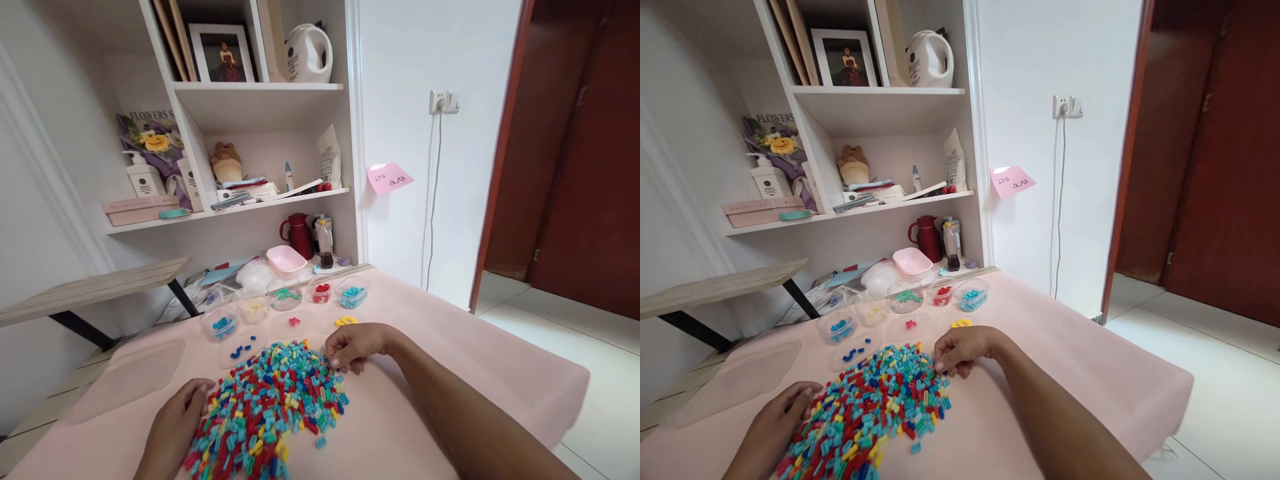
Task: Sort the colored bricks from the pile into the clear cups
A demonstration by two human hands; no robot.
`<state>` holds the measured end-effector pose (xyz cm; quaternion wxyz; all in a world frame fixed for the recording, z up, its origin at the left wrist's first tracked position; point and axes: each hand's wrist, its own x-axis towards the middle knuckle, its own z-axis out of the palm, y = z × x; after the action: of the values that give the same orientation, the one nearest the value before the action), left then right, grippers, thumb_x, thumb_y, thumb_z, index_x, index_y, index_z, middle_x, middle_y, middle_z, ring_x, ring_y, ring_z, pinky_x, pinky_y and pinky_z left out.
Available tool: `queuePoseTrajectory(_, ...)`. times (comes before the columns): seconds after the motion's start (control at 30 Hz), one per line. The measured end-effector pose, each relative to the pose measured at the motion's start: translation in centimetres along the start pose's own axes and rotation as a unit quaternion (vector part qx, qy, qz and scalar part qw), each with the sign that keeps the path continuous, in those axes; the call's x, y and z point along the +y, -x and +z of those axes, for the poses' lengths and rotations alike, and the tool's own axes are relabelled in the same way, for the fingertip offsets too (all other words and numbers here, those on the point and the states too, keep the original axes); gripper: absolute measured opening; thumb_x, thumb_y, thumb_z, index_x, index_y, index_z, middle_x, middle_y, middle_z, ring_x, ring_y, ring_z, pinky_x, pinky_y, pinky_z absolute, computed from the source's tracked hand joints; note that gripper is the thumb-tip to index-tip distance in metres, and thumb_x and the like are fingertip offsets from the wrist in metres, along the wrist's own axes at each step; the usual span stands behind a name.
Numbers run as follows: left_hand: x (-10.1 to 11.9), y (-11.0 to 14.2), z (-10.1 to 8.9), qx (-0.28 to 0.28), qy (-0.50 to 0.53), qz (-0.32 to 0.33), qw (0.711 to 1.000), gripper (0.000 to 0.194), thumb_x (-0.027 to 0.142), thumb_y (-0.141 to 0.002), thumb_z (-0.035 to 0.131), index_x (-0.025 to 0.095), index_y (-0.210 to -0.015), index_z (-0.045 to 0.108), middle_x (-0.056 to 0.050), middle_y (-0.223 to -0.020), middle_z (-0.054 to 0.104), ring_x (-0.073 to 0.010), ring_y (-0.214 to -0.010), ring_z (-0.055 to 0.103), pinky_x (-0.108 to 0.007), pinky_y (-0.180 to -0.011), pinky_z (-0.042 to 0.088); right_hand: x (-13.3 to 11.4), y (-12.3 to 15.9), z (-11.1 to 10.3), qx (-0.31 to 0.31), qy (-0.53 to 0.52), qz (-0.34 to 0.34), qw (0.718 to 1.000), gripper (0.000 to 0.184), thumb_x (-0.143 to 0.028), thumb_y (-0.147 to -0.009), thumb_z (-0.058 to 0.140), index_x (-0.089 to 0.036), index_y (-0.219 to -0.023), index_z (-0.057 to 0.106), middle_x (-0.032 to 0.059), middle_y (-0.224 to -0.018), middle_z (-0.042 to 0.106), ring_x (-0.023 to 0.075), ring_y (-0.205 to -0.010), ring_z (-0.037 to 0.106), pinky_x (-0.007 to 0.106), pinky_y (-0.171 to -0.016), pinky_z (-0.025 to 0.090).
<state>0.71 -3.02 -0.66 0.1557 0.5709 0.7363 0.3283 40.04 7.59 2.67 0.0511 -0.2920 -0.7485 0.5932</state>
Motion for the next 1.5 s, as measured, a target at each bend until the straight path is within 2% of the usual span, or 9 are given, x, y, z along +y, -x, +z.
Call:
queuePoseTrajectory(0.13,-0.2,0.0,0.1,0.014,0.024,0.000,1.000,0.040,0.055,-0.080,0.043,0.024,-0.092,0.065,0.003,-0.060,0.062,-0.0200,-0.063,0.061,-0.028,-0.061,0.043,-1.9,0.6,0.8,0.043,-0.006,-0.065,0.997,0.034,-0.044,-0.078,0.068,-0.016,-0.096,0.065,-0.0019,-0.068,0.062,0.0083,-0.054,0.058,0.017,-0.049,0.041)
queuePoseTrajectory(0.27,0.2,0.3,0.1,0.022,0.051,0.005,0.998,0.036,0.052,-0.079,0.046,0.025,-0.087,0.067,0.003,-0.058,0.062,-0.0191,-0.059,0.060,-0.027,-0.056,0.043,-4.1,3.3,3.2,0.214,0.106,-0.091,0.967,0.029,-0.043,-0.087,0.056,-0.017,-0.094,0.067,0.0032,-0.078,0.067,0.0138,-0.066,0.063,0.025,-0.059,0.049)
queuePoseTrajectory(0.37,0.5,0.5,0.0,0.021,0.060,0.006,0.998,0.033,0.050,-0.079,0.047,0.025,-0.084,0.069,0.003,-0.058,0.062,-0.0186,-0.058,0.060,-0.027,-0.055,0.043,-2.8,6.6,4.8,0.357,0.321,-0.071,0.874,0.035,-0.047,-0.090,0.050,-0.023,-0.108,0.069,0.0102,-0.111,0.069,0.0257,-0.098,0.064,0.042,-0.084,0.050)
queuePoseTrajectory(0.43,0.6,0.6,0.1,0.022,0.058,0.004,0.998,0.032,0.048,-0.079,0.047,0.025,-0.084,0.069,0.003,-0.059,0.063,-0.0186,-0.058,0.061,-0.027,-0.055,0.043,-0.1,8.7,5.3,0.434,0.444,-0.020,0.784,0.051,-0.054,-0.089,0.048,-0.026,-0.130,0.058,0.0126,-0.138,0.054,0.0357,-0.126,0.048,0.059,-0.103,0.036)
queuePoseTrajectory(0.5,0.6,0.6,0.2,0.022,0.051,0.001,0.998,0.033,0.048,-0.080,0.045,0.026,-0.086,0.069,0.003,-0.061,0.064,-0.0188,-0.059,0.061,-0.027,-0.056,0.043,3.6,10.5,5.3,0.446,0.492,0.060,0.745,0.065,-0.063,-0.086,0.045,-0.026,-0.138,0.051,0.0126,-0.148,0.042,0.0393,-0.137,0.033,0.064,-0.110,0.021)
queuePoseTrajectory(0.67,0.6,0.6,0.1,0.011,0.009,-0.005,1.000,0.035,0.047,-0.083,0.040,0.027,-0.091,0.067,0.002,-0.067,0.068,-0.0194,-0.064,0.063,-0.027,-0.061,0.043,9.7,12.2,4.5,0.382,0.456,0.153,0.789,0.069,-0.067,-0.090,0.028,-0.031,-0.149,0.033,0.0035,-0.155,0.027,0.0347,-0.143,0.020,0.061,-0.114,0.019)
queuePoseTrajectory(0.9,1.3,-0.6,-0.3,0.029,-0.026,0.007,0.999,0.023,0.038,-0.080,0.046,0.030,-0.079,0.068,0.002,-0.090,0.074,-0.0204,-0.087,0.066,-0.026,-0.072,0.042,8.3,9.8,3.4,0.382,0.457,0.162,0.787,0.073,-0.068,-0.091,0.019,-0.027,-0.151,0.026,0.0066,-0.156,0.025,0.0320,-0.145,0.016,0.059,-0.113,0.020)
queuePoseTrajectory(1.13,2.4,-1.0,-0.5,-0.030,0.174,-0.032,0.984,0.021,0.036,-0.070,0.050,0.025,-0.075,0.067,0.004,-0.052,0.056,-0.0152,-0.052,0.051,-0.025,-0.054,0.036,8.8,9.0,2.2,0.387,0.468,0.155,0.779,0.072,-0.068,-0.091,0.018,-0.030,-0.150,0.028,0.0058,-0.156,0.027,0.0323,-0.144,0.020,0.059,-0.111,0.022)
queuePoseTrajectory(1.5,4.6,1.9,-0.8,-0.011,0.321,-0.107,0.941,0.024,0.021,-0.055,0.053,0.016,-0.073,0.068,-0.001,-0.063,0.065,-0.0125,-0.058,0.058,-0.027,-0.063,0.044,10.1,8.6,0.6,0.378,0.468,0.138,0.787,0.067,-0.068,-0.090,0.020,-0.038,-0.149,0.028,-0.0005,-0.156,0.026,0.0327,-0.144,0.019,0.060,-0.111,0.019)
